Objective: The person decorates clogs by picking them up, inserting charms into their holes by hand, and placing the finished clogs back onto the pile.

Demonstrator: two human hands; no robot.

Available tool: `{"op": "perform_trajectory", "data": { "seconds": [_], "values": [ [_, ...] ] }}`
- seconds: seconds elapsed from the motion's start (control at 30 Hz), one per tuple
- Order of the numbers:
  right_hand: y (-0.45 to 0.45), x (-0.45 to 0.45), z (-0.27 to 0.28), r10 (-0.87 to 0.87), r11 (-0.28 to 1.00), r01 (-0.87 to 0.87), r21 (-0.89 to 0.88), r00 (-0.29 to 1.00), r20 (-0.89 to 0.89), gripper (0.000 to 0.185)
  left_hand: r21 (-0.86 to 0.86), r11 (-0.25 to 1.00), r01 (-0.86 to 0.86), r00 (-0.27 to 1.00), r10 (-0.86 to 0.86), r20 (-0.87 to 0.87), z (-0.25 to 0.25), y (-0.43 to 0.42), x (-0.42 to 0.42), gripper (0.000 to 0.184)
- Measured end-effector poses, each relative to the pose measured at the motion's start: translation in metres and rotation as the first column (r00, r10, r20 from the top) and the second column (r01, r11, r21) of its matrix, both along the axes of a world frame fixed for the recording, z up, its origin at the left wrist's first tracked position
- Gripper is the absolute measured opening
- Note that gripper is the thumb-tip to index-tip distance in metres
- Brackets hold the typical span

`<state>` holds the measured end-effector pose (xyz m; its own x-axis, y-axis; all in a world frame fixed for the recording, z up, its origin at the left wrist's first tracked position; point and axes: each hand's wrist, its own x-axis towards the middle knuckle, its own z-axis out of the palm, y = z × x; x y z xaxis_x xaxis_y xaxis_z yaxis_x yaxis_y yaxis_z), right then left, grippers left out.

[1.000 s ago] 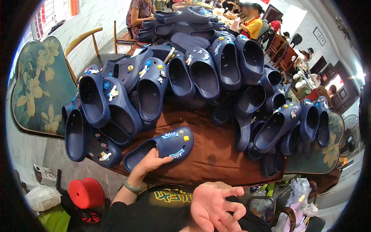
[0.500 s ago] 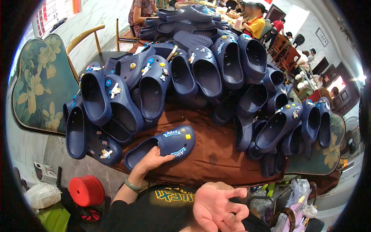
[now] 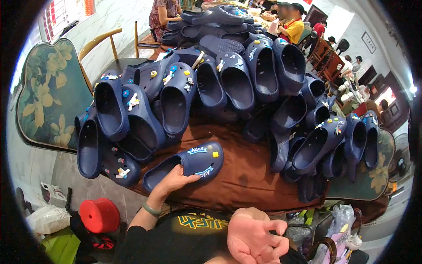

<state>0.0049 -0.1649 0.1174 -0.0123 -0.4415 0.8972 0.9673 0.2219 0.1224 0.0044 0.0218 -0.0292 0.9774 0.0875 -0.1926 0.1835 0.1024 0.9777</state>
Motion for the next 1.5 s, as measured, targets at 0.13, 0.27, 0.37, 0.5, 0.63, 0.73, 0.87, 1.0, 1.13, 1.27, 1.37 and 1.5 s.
{"op": "perform_trajectory", "data": {
  "seconds": [0.13,0.27,0.37,0.5,0.63,0.73,0.87,1.0,1.13,1.27,1.37,1.5],
  "values": [
    [-0.01,0.029,0.013,-0.004,0.997,-0.003,0.079,0.996,0.085,0.019,0.008,1.0,-0.014,0.999,0.014,0.03,0.008,-0.001,-0.001,0.057],
    [-0.031,0.052,-0.016,-0.072,0.997,0.073,-0.01,0.932,-0.354,0.022,-0.026,1.0,-0.004,0.999,0.005,0.043,0.028,-0.001,-0.002,0.053],
    [-0.062,0.071,-0.059,-0.184,0.933,-0.006,-0.359,0.85,-0.493,0.029,-0.151,0.988,-0.012,0.984,0.038,0.175,0.069,-0.008,0.005,0.053],
    [-0.087,0.082,-0.111,-0.5,0.664,-0.108,-0.74,0.672,-0.546,0.02,-0.135,0.987,-0.084,0.919,0.129,0.372,0.137,-0.012,0.044,0.048],
    [-0.089,0.1,-0.169,-0.639,0.558,-0.194,-0.807,0.519,-0.567,0.017,-0.284,0.957,-0.061,0.848,0.2,0.491,0.185,-0.003,0.131,0.043],
    [-0.087,0.102,-0.163,-0.598,0.626,-0.212,-0.751,0.488,-0.636,0.015,-0.333,0.936,-0.115,0.809,0.282,0.516,0.198,0.015,0.211,0.036],
    [-0.089,0.103,-0.166,-0.583,0.564,-0.299,-0.77,0.517,-0.627,0.015,-0.4,0.908,-0.122,0.826,0.316,0.467,0.168,0.05,0.287,0.032],
    [-0.088,0.103,-0.168,-0.592,0.556,-0.265,-0.788,0.539,-0.599,0.014,-0.279,0.935,-0.217,0.818,0.33,0.47,0.148,0.062,0.297,0.031],
    [-0.087,0.106,-0.169,-0.584,0.568,-0.284,-0.772,0.522,-0.622,0.013,-0.127,0.953,-0.274,0.868,0.302,0.393,0.146,0.059,0.279,0.034],
    [-0.089,0.108,-0.168,-0.58,0.604,-0.299,-0.738,0.47,-0.665,0.013,0.056,0.973,-0.223,0.915,0.189,0.356,0.137,0.074,0.272,0.031],
    [-0.089,0.107,-0.168,-0.561,0.615,-0.314,-0.724,0.471,-0.681,0.014,0.404,0.886,-0.228,0.962,0.142,0.233,0.15,0.075,0.248,0.041],
    [-0.09,0.108,-0.168,-0.586,0.577,-0.312,-0.755,0.486,-0.648,0.013,0.832,0.098,-0.546,0.783,-0.294,0.548,0.189,0.005,0.156,0.043]
  ]
}}
